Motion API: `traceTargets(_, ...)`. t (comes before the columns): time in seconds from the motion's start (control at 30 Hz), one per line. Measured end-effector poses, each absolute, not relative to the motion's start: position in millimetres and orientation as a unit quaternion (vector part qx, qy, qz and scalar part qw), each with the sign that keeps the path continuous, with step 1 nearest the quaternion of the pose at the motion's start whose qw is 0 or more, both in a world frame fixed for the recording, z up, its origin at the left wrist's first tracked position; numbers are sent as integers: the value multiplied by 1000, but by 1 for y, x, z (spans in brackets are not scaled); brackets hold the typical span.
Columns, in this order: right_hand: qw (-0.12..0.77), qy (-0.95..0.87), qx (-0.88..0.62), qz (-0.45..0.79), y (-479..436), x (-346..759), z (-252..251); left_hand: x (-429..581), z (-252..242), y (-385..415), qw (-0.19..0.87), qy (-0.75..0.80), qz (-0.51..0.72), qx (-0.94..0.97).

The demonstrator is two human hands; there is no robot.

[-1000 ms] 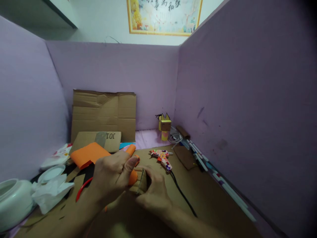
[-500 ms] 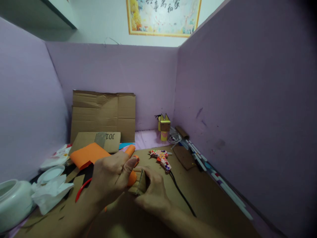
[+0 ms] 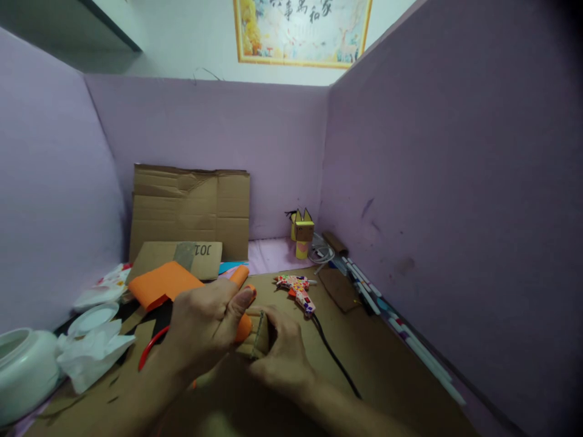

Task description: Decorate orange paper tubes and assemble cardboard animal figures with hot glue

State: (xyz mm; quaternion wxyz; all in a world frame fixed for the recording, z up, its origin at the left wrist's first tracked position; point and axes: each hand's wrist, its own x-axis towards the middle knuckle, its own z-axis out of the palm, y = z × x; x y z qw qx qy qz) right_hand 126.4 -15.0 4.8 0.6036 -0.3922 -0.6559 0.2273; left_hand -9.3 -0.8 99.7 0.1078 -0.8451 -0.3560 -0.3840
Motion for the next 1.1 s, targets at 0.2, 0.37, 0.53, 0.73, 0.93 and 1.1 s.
traceTargets(0.2, 602, -655, -387, 243, -15, 126, 5, -10, 99, 0, 105, -364, -383, -843)
traceTargets(0.37, 593, -655, -391, 258, -16, 127, 4, -10, 99, -2, 100, -369, -383, -841)
traceTargets(0.53, 590, -652, -399, 260, -17, 128, 4, -9, 101, -2, 109, -362, -384, -842)
traceTargets(0.73, 592, -655, -398, 251, -16, 129, 4, -10, 100, 0, 112, -363, -378, -844)
traceTargets(0.93, 594, -652, -396, 254, -17, 129, 3, -10, 100, -1, 100, -372, -375, -843)
traceTargets(1.1, 595, -646, -395, 268, -16, 128, 1, -10, 100, -3, 105, -385, -368, -840)
